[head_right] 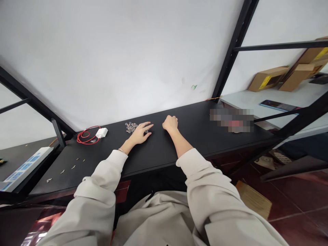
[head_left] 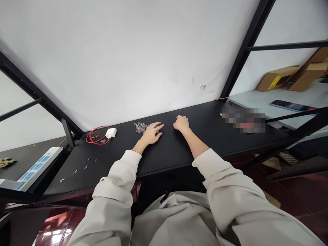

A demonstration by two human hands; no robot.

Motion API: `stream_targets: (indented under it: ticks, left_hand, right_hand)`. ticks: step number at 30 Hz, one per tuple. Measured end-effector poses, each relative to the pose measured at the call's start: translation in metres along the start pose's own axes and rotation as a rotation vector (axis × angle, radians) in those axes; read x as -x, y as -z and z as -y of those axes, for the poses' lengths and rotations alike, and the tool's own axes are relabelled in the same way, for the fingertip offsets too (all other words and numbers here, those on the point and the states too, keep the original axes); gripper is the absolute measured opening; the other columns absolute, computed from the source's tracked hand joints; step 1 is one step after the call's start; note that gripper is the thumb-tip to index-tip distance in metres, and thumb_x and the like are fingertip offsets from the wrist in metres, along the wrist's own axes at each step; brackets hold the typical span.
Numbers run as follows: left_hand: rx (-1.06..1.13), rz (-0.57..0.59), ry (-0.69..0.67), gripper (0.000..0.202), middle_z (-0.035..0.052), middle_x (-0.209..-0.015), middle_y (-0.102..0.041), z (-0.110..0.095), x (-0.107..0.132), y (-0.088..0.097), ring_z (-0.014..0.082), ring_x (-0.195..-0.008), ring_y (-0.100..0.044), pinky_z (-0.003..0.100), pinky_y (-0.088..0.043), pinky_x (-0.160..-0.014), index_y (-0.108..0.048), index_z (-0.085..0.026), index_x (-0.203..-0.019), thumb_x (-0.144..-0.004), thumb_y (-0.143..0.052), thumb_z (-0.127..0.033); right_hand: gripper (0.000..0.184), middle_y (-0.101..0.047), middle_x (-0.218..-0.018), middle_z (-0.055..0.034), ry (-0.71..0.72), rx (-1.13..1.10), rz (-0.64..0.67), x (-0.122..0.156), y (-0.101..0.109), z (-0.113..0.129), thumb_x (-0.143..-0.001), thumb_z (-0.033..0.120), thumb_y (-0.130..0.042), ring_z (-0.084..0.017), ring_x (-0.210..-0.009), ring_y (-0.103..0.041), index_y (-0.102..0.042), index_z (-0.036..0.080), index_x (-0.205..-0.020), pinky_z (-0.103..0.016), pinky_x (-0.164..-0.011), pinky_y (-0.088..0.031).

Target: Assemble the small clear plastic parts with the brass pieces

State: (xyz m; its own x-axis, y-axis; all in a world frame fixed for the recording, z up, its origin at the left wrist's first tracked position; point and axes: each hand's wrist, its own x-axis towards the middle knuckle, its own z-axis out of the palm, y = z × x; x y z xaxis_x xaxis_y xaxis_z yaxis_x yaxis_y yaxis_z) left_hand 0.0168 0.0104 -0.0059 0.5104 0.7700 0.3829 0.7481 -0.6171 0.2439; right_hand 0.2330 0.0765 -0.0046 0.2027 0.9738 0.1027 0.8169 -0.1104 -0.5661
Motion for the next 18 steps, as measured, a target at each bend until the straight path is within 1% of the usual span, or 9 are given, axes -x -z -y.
stream_targets:
  ticks: [2,5,8,13,18]
  left_hand:
    - [0.025,0.057,-0.022,0.041,0.0093,-0.147,-0.056,0.0007,-0.0013,-0.0037,0.0272,-0.138,-0.049,0.052,-0.037,-0.118,-0.063,-0.024,-0.136,-0.098,-0.05,-0.023]
    - [0.066,0.09,-0.019,0.037,0.0102,-0.14,-0.062,0.0036,-0.0017,-0.0073,0.0252,-0.137,-0.052,0.047,-0.038,-0.119,-0.066,-0.019,-0.131,-0.099,-0.047,-0.023]
    - [0.095,0.07,-0.009,0.037,0.0118,-0.138,-0.064,0.0055,-0.0009,-0.0063,0.0243,-0.134,-0.055,0.044,-0.041,-0.118,-0.066,-0.015,-0.13,-0.098,-0.048,-0.02]
    - [0.103,0.029,0.014,0.034,0.0097,-0.127,-0.07,0.0066,-0.0007,-0.0008,0.0228,-0.12,-0.065,0.042,-0.049,-0.11,-0.07,-0.017,-0.121,-0.094,-0.049,-0.011]
    - [0.114,0.002,0.042,0.031,0.0096,-0.119,-0.073,0.0081,-0.0018,0.0013,0.0223,-0.113,-0.068,0.043,-0.049,-0.109,-0.073,-0.017,-0.11,-0.091,-0.051,-0.006]
  right_hand:
    - [0.04,-0.056,-0.126,-0.0251,0.021,0.013,-0.007,0.0017,-0.0014,0.0016,-0.079,0.012,-0.068,-0.036,-0.122,-0.053,-0.067,0.008,-0.119,-0.047,-0.101,-0.046]
    - [0.033,-0.055,-0.127,-0.0235,0.039,0.018,-0.002,0.0037,-0.001,0.0033,-0.08,0.008,-0.064,-0.034,-0.123,-0.052,-0.069,0.008,-0.113,-0.044,-0.101,-0.045]
    - [0.032,-0.056,-0.125,-0.0228,0.045,0.009,-0.005,0.0031,-0.0009,0.0028,-0.079,0.005,-0.063,-0.033,-0.121,-0.053,-0.069,0.007,-0.11,-0.043,-0.101,-0.045]
    - [0.032,-0.059,-0.121,-0.0211,0.04,-0.017,-0.017,-0.0025,-0.0055,-0.001,-0.076,0.006,-0.066,-0.032,-0.118,-0.055,-0.07,0.008,-0.108,-0.043,-0.1,-0.046]
    - [0.037,-0.06,-0.119,-0.0215,0.027,-0.04,-0.034,-0.0027,-0.004,-0.0004,-0.073,0.005,-0.069,-0.033,-0.114,-0.058,-0.07,0.009,-0.11,-0.044,-0.096,-0.05]
